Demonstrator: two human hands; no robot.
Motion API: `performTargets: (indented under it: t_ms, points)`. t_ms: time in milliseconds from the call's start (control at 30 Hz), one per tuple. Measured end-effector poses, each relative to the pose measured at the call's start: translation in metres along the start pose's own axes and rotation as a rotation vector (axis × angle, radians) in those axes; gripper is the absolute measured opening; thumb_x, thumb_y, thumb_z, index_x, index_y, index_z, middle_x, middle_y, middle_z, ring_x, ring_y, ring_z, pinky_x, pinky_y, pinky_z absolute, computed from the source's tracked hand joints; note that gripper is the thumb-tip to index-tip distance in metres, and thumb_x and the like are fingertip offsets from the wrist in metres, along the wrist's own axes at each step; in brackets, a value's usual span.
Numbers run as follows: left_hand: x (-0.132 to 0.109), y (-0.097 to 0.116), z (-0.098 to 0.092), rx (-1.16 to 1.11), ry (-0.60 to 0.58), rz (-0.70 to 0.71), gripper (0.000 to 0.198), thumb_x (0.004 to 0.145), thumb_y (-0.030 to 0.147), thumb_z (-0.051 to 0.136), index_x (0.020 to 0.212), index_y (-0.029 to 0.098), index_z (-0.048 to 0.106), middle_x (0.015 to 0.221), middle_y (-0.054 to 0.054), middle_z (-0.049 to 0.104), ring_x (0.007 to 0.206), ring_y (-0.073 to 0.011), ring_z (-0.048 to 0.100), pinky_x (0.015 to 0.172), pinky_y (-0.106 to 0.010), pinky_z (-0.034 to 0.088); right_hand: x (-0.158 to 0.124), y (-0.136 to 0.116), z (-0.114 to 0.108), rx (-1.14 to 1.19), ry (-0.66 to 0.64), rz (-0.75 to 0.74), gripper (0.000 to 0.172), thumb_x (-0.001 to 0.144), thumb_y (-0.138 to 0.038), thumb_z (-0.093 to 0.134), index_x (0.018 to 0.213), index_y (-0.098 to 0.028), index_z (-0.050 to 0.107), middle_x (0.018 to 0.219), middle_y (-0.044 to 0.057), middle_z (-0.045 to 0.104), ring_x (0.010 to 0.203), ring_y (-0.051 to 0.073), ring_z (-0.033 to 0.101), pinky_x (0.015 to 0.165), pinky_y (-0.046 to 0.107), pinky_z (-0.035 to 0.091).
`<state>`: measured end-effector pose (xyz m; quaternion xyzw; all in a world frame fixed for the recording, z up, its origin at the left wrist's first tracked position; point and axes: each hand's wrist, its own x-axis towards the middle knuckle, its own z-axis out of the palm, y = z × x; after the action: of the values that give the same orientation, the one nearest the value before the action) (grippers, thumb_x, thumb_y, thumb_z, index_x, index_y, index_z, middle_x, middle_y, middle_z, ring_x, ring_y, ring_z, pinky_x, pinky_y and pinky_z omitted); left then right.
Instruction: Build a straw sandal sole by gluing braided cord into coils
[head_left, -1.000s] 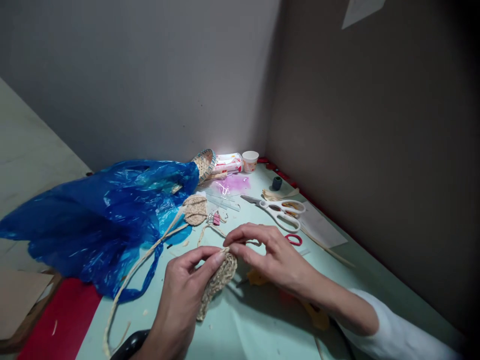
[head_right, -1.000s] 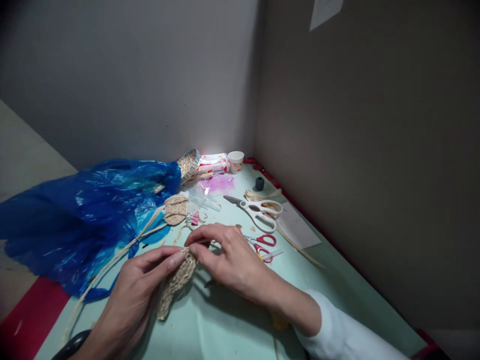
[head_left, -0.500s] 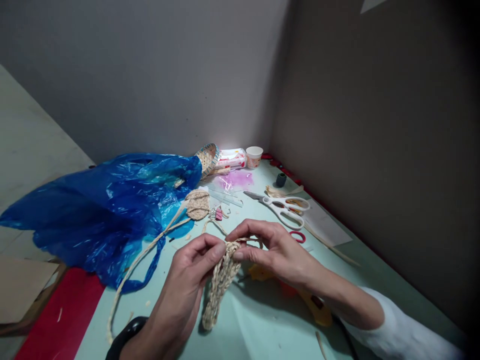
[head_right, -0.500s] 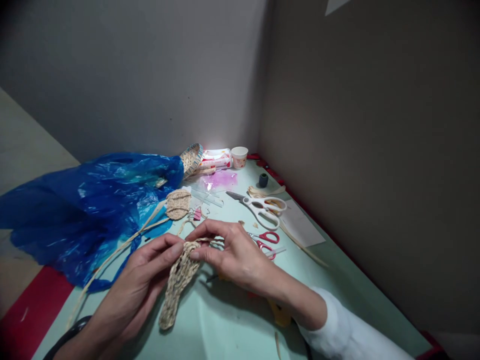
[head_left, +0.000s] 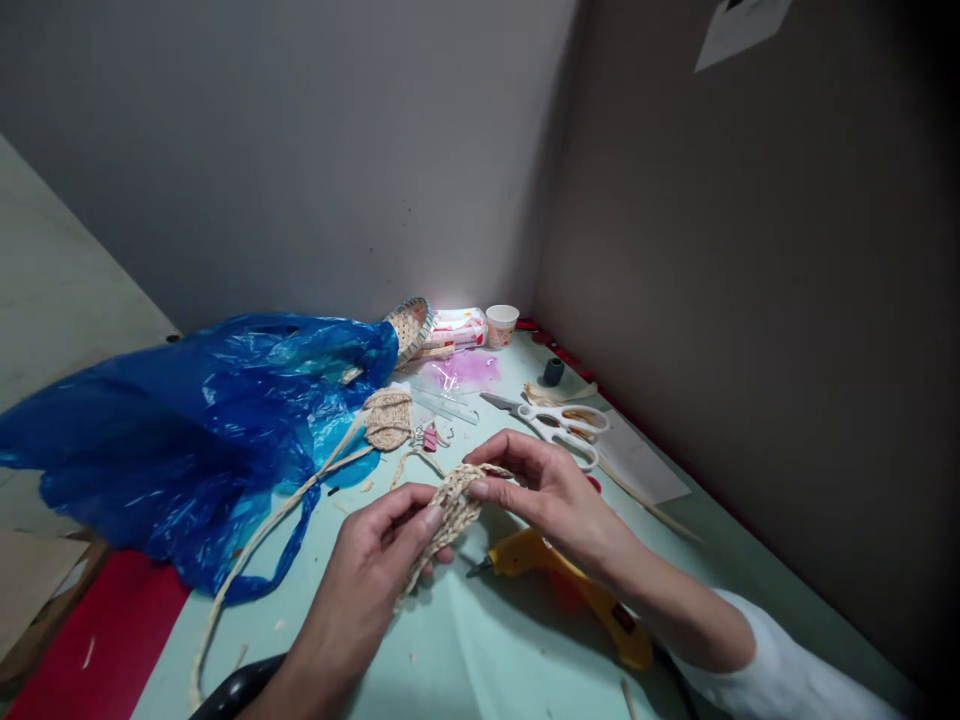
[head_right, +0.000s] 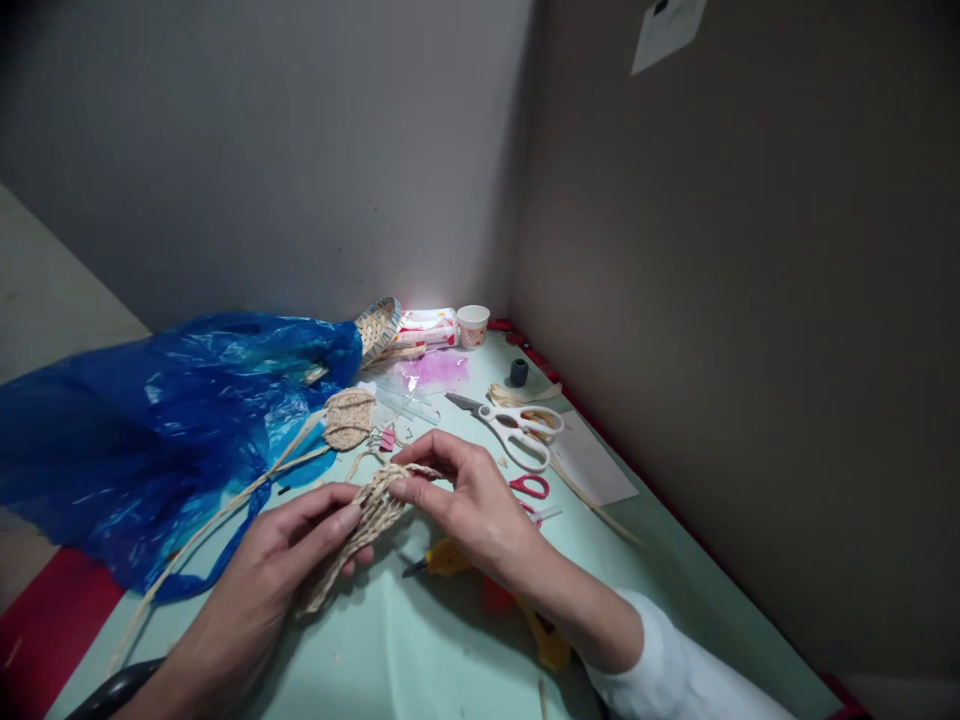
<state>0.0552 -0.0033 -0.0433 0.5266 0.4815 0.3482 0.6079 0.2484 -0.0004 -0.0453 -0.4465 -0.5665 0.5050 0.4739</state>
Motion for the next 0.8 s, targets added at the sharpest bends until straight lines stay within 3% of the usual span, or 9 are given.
performTargets:
  t_ms: [167, 333, 600, 800]
  points:
    - [0.0014, 0.0021, -0.001, 0.06, 0.045, -0.002, 0.028, 0.079, 0.044, 0.072, 0.091, 0.02, 0.08, 0.075, -0.002, 0.071, 0.063, -0.0163, 0.063, 0.059, -0.024, 0.049, -0.0023, 0.0011, -0.0027, -0.048, -0.041, -0.058, 0.019, 0.089, -0.037, 0.07, 0.091, -0.018, 0.064, 0.087, 0.0, 0.065, 0.081, 0.015, 0.06, 0.073, 0.025, 0.047]
    - [0.0022, 0.0012, -0.0038, 0.102, 0.05, -0.004, 0.029, 0.078, 0.047, 0.073, 0.09, 0.022, 0.082, 0.076, -0.004, 0.073, 0.067, -0.0183, 0.063, 0.063, -0.025, 0.051, -0.002, 0.0047, -0.0021, -0.082, 0.001, -0.086, 0.013, 0.088, -0.03, 0.07, 0.085, -0.018, 0.066, 0.082, 0.0, 0.066, 0.078, 0.015, 0.059, 0.073, 0.026, 0.046]
    - [0.0015, 0.0015, -0.0056, 0.142, 0.017, 0.016, 0.03, 0.082, 0.048, 0.069, 0.094, 0.023, 0.082, 0.078, -0.003, 0.072, 0.07, -0.0181, 0.062, 0.065, -0.025, 0.05, 0.0017, 0.0034, -0.0031, 0.048, -0.018, 0.008, 0.014, 0.082, -0.029, 0.074, 0.08, -0.017, 0.067, 0.074, -0.002, 0.064, 0.069, 0.012, 0.056, 0.067, 0.025, 0.045]
    - [0.0008, 0.0085, -0.0038, 0.243, 0.035, 0.066, 0.034, 0.082, 0.048, 0.065, 0.092, 0.02, 0.081, 0.08, -0.005, 0.074, 0.075, -0.0216, 0.065, 0.068, -0.027, 0.051, 0.0022, -0.0036, -0.0101, -0.128, -0.069, -0.064, 0.012, 0.089, -0.03, 0.069, 0.091, -0.018, 0.067, 0.085, 0.001, 0.069, 0.08, 0.015, 0.063, 0.074, 0.026, 0.049]
